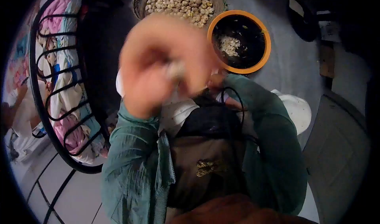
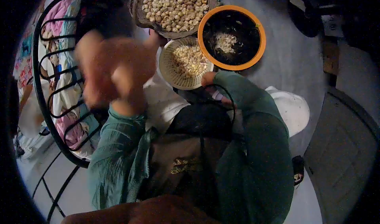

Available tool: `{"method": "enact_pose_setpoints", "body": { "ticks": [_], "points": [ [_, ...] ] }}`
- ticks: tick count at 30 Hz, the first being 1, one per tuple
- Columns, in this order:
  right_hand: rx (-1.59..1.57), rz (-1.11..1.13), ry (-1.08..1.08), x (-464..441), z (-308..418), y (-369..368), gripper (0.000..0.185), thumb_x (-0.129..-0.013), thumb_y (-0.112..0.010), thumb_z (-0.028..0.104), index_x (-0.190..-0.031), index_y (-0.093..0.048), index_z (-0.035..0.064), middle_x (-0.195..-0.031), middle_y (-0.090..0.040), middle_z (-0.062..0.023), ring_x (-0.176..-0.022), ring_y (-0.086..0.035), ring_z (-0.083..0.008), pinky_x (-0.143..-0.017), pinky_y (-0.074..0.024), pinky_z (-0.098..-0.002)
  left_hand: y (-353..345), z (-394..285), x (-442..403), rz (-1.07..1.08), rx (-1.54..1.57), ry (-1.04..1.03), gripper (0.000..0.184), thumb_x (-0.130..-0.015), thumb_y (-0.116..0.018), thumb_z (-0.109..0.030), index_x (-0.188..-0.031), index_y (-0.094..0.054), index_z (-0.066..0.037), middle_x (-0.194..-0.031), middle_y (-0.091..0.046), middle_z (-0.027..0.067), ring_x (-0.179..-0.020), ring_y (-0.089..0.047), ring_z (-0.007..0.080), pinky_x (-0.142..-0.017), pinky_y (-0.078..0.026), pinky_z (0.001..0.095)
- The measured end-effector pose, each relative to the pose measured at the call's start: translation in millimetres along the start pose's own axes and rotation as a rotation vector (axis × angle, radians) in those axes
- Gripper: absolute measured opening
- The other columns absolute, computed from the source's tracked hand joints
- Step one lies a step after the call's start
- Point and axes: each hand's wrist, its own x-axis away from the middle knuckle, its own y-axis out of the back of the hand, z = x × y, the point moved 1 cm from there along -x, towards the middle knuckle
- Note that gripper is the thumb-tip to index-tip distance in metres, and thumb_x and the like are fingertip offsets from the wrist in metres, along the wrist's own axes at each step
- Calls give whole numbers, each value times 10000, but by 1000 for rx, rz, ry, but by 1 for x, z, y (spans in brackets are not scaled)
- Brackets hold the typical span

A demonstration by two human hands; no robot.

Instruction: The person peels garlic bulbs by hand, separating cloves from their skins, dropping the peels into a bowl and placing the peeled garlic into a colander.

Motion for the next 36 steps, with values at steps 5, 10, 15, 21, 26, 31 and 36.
{"method": "enact_pose_setpoints", "body": {
  "ticks": [5,10,15,21,26,31,36],
  "points": [
    [-476,-427,458,48,72,22,330,-873,-524,338,-849,-574,13,-711,-587,-91,-610,-562,-162,-560,-466,-306,27,24,14,-414,-39,452,226,-938,-464,-168,-1068,-523,8,-619,-488,29,-495,-416,86,-429,-294,216],
    [-592,-746,424,125,141,20,224,-899,-526,109,-1066,-500,-38,-806,-594,-105,-690,-582,-153,-665,-499,-264,53,65,34,-481,-384,538,166,-870,-554,-200,-934,-580,-49,-633,-496,2,-493,-432,77,-422,-307,211],
    [-691,-809,497,182,162,2,259,-910,-512,124,-1101,-462,-44,-849,-592,-115,-711,-584,-148,-655,-497,-267,53,86,69,-570,-323,590,150,-863,-565,-196,-896,-574,-50,-638,-498,-3,-494,-431,79,-430,-317,217],
    [-626,-933,597,197,150,-6,226,-914,-493,111,-1095,-461,-20,-825,-592,-94,-698,-574,-131,-615,-480,-250,37,106,100,-246,-465,959,341,-856,-572,-403,-782,-545,-72,-619,-503,-11,-468,-416,59,-412,-318,210],
    [-642,-980,600,192,155,-9,176,-917,-477,95,-1070,-450,12,-801,-571,-75,-658,-540,-111,-576,-457,-236,15,115,104,-111,-470,954,351,-920,-484,-417,-852,-554,-80,-668,-489,-38,-509,-407,42,-433,-303,184],
    [-717,-956,663,192,144,-1,171,-918,-479,90,-1064,-430,17,-799,-561,-69,-655,-526,-108,-570,-450,-238,20,129,101,-155,-422,921,352,-939,-448,-392,-824,-543,-74,-640,-486,-34,-497,-410,50,-429,-309,199],
    [-940,-886,700,192,149,4,201,-922,-481,106,-1095,-431,14,-805,-564,-67,-666,-528,-100,-579,-449,-231,34,126,97,-160,-364,884,346,-941,-434,-359,-794,-544,-66,-611,-480,-33,-485,-410,59,-421,-309,216]
  ]
}}
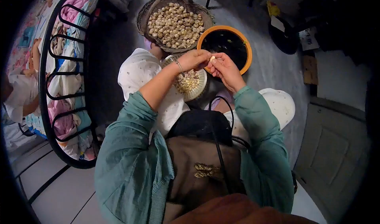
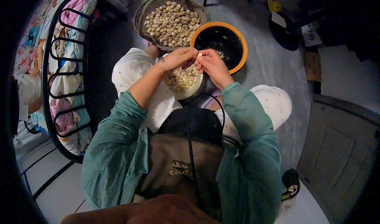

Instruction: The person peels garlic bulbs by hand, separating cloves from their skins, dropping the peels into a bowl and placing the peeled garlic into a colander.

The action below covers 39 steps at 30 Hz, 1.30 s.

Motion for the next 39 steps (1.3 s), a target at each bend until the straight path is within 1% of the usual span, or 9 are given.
{"method": "enact_pose_setpoints", "body": {
  "ticks": [5,9,12,15,21,24,33,35,39],
  "points": [
    [127,66,-77,-8,-14,-2,247,-925,-490,139,-1131,-442,11,-801,-575,-65,-653,-529,-96,-551,-442,-230,39,-13,8,93,-464,312,423,-901,-476,-454,-808,-595,-59,-564,-455,-18,-466,-410,77,-430,-313,235],
    [352,83,-115,-7,-16,-8,315,-924,-496,167,-1194,-434,16,-787,-578,-60,-642,-529,-93,-529,-440,-238,47,-5,8,99,-920,262,506,-882,-464,-530,-770,-591,-53,-560,-448,-13,-480,-422,94,-442,-325,248],
    [472,0,-54,-7,-7,-7,336,-914,-519,177,-1206,-447,30,-780,-578,-40,-637,-523,-97,-557,-442,-241,38,2,1,-103,-542,353,556,-876,-435,-574,-784,-601,-51,-545,-455,0,-493,-438,117,-454,-334,275],
    [494,-86,145,-8,-6,-5,353,-870,-589,181,-1178,-486,40,-832,-549,-38,-691,-524,-103,-592,-436,-251,17,12,-11,-130,490,138,552,-886,-404,-583,-1028,-559,-73,-791,-561,48,-684,-524,142,-603,-414,271],
    [968,-161,497,-4,1,-4,403,-765,-684,153,-1124,-526,58,-900,-457,-87,-725,-497,-163,-642,-437,-293,-10,10,-28,-65,702,17,635,-891,-358,-591,-1248,-371,-66,-1059,-535,102,-929,-533,195,-802,-439,343],
    [1020,-216,406,-9,-3,4,337,-765,-681,155,-1057,-554,45,-882,-462,-85,-672,-487,-180,-641,-442,-300,-16,3,-26,-80,765,23,645,-890,-358,-592,-1258,-363,-63,-1108,-525,115,-972,-525,202,-830,-436,358],
    [926,-369,402,-14,11,9,254,-805,-610,100,-1051,-563,59,-880,-480,-96,-677,-512,-169,-641,-454,-293,-4,15,-33,-234,399,162,556,-879,-397,-596,-1078,-474,-82,-864,-566,55,-759,-566,153,-619,-468,295],
    [964,-372,417,-13,11,10,257,-809,-604,96,-1060,-560,65,-888,-486,-98,-691,-521,-169,-646,-457,-292,-4,8,-32,4,185,287,488,-892,-371,-589,-844,-516,-125,-698,-526,14,-595,-514,139,-496,-396,260],
    [1081,-329,467,-13,7,12,287,-815,-593,70,-1099,-549,71,-922,-504,-93,-743,-547,-168,-672,-468,-280,-18,7,-34,-128,-3,100,501,-908,-367,-562,-817,-525,-96,-574,-440,-1,-471,-411,93,-411,-301,227]
  ]
}}
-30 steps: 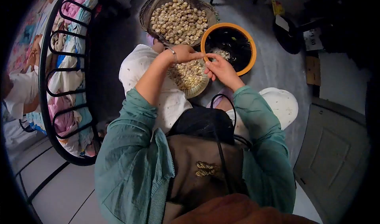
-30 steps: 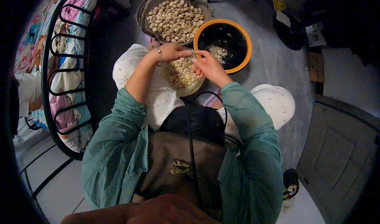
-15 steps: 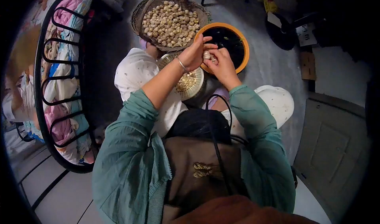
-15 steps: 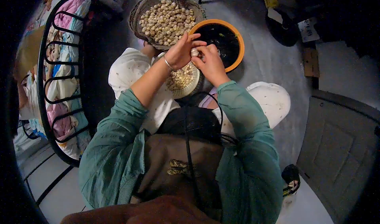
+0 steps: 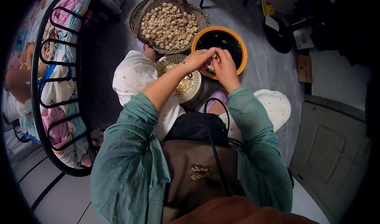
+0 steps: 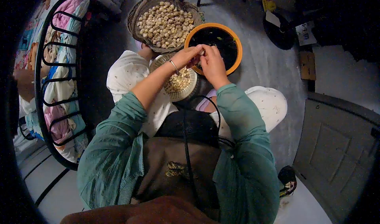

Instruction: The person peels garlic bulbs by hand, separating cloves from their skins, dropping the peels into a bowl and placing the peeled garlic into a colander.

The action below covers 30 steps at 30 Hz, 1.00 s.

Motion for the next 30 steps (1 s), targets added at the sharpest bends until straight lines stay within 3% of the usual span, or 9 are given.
{"method": "enact_pose_setpoints", "body": {
  "ticks": [2,4,14,17,19,23,25,29,30],
  "points": [
    [-31,28,-21,-1,-2,-1,309,-819,-595,68,-1125,-546,76,-943,-513,-80,-766,-555,-154,-685,-471,-270,1,3,-2,52,45,-29,478,-921,-370,-531,-858,-526,-83,-582,-432,-3,-472,-385,79,-414,-291,222],
    [-483,32,-195,-3,-11,-5,340,-824,-612,76,-1158,-548,78,-941,-523,-40,-783,-548,-115,-705,-469,-247,-1,0,0,49,43,-122,438,-932,-378,-494,-908,-520,-81,-588,-417,-15,-474,-369,73,-418,-285,216],
    [-452,25,-212,-4,-13,0,320,-813,-640,79,-1125,-569,51,-923,-533,-36,-751,-541,-97,-694,-476,-222,-1,1,-6,53,126,-118,367,-946,-395,-426,-969,-535,-88,-656,-433,-36,-503,-338,45,-440,-264,198],
    [-383,-24,-130,-2,-6,-1,326,-812,-641,72,-1125,-559,37,-941,-540,-49,-752,-547,-100,-686,-479,-225,-3,2,-11,16,17,-126,402,-949,-383,-428,-927,-562,-69,-667,-469,-33,-542,-397,61,-483,-319,207],
    [-405,-42,-133,-1,-14,-5,317,-821,-630,67,-1125,-549,25,-958,-544,-53,-752,-550,-98,-686,-481,-235,-6,4,-12,-132,-163,-350,467,-959,-338,-431,-872,-564,-32,-694,-537,24,-594,-480,135,-563,-400,267],
    [-507,-26,-170,0,-15,-8,295,-829,-616,58,-1115,-555,25,-967,-553,-52,-764,-556,-95,-689,-482,-237,-5,-1,-9,-218,-327,-342,510,-964,-302,-429,-848,-550,1,-726,-577,92,-648,-529,215,-649,-435,334],
    [-573,64,-213,1,-14,-7,299,-843,-590,40,-1138,-537,28,-966,-558,-42,-778,-555,-91,-697,-477,-230,-5,-9,-6,-280,-358,-215,528,-957,-288,-397,-837,-576,29,-722,-604,171,-676,-580,272,-668,-443,370],
    [-806,96,-276,-1,-14,-7,326,-857,-563,26,-1177,-500,31,-963,-563,-38,-794,-559,-94,-704,-474,-231,-4,9,-21,-333,-298,-265,529,-951,-304,-407,-819,-574,29,-693,-595,163,-646,-571,282,-659,-439,378],
    [-867,100,-281,-3,-16,-7,338,-863,-551,19,-1193,-480,34,-970,-562,-42,-801,-561,-99,-709,-476,-233,-4,9,-22,-277,-126,-132,521,-947,-321,-409,-818,-574,27,-684,-588,162,-643,-567,282,-656,-438,380]
  ]
}}
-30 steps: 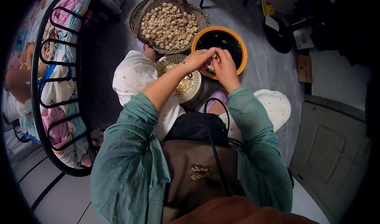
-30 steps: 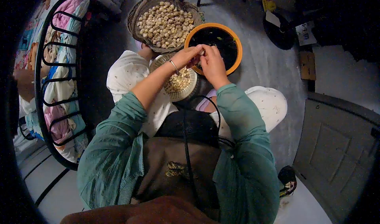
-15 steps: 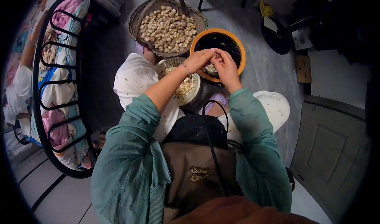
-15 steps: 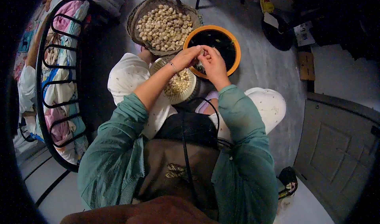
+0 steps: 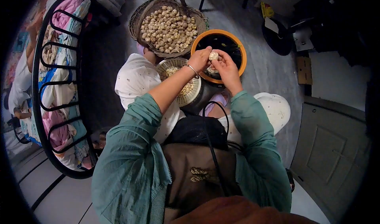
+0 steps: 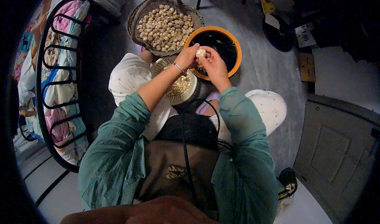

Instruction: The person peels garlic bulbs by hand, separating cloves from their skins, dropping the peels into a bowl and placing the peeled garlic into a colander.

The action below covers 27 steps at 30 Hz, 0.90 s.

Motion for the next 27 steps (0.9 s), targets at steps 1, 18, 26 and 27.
{"method": "enact_pose_setpoints", "body": {
  "ticks": [1,18,26,27],
  "points": [
    [-61,9,-5,-1,-1,1,351,-869,-539,11,-1209,-459,38,-977,-561,-46,-808,-564,-103,-713,-479,-236,-1,-1,0,55,155,152,514,-943,-337,-412,-817,-575,26,-675,-580,161,-640,-563,282,-653,-437,383],
    [439,-124,28,-4,-11,18,327,-829,-579,19,-1154,-551,46,-990,-511,-46,-817,-570,-110,-752,-485,-251,0,-3,-9,308,-47,14,446,-916,-449,-460,-1020,-572,-44,-783,-574,37,-730,-542,147,-696,-442,288],
    [75,-76,14,0,-12,9,369,-816,-613,22,-1174,-524,15,-1003,-539,-44,-828,-567,-98,-748,-480,-230,-8,14,-9,38,-263,-417,492,-938,-361,-452,-900,-570,-9,-761,-594,108,-619,-553,217,-576,-440,345],
    [81,-83,24,0,-14,8,368,-821,-613,24,-1173,-510,7,-992,-553,-45,-840,-569,-97,-747,-480,-227,-6,11,-9,35,-241,-312,477,-943,-358,-439,-870,-566,-16,-733,-588,90,-603,-546,206,-569,-439,339]
  ]
}}
